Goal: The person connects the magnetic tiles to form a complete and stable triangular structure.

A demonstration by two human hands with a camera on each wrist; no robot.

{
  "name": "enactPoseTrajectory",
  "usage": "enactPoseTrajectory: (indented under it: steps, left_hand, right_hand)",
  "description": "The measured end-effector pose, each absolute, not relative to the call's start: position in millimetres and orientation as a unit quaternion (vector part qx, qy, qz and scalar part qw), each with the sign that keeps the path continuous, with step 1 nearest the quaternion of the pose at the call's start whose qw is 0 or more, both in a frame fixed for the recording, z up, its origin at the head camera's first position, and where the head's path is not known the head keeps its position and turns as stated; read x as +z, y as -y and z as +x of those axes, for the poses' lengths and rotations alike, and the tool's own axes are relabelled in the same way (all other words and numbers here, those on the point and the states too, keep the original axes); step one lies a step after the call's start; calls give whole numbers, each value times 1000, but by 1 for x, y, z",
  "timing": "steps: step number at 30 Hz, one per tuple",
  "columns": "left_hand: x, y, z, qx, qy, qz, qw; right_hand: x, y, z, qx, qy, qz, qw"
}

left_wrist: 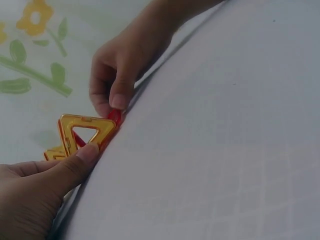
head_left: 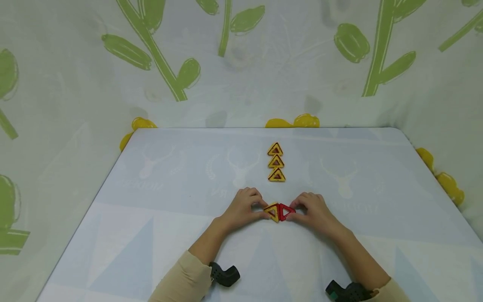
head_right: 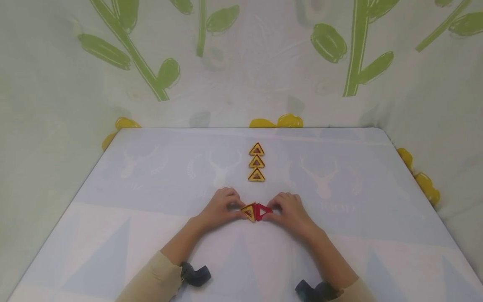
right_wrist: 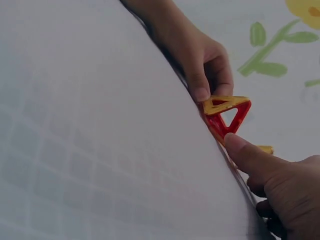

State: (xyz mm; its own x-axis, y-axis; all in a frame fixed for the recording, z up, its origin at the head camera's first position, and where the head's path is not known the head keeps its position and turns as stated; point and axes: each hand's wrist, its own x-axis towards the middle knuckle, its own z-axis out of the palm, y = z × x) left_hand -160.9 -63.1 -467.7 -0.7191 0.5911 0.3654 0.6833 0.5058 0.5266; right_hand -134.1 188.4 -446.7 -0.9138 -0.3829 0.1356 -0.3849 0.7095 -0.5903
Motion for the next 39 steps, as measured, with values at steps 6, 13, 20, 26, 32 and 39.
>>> enactPoseTrajectory:
  steps: [6, 13, 20, 26, 32, 39]
  left_hand:
    - [-467, 63, -160, -336, 867, -362, 64]
    - [-463, 62, -159, -332, 862, -373, 86]
    - [-463, 61, -158, -317, 860, -384, 109]
    - [-462, 61, -157, -307, 862, -386, 119]
    - [-462, 59, -155, -294, 869, -379, 120]
    - [-463, 58, -154, -276, 869, -380, 158]
  right_hand:
    - [-454, -190, -134, 378, 900, 217, 16]
    - [-460, -187, -134, 397, 871, 274, 92]
    - [-463, -184, -134, 402, 856, 302, 124]
    - [-466, -180, -137, 401, 846, 326, 134]
    - [-465, -177, -136, 393, 846, 335, 131]
    - [-464, -176, -136, 380, 847, 335, 159]
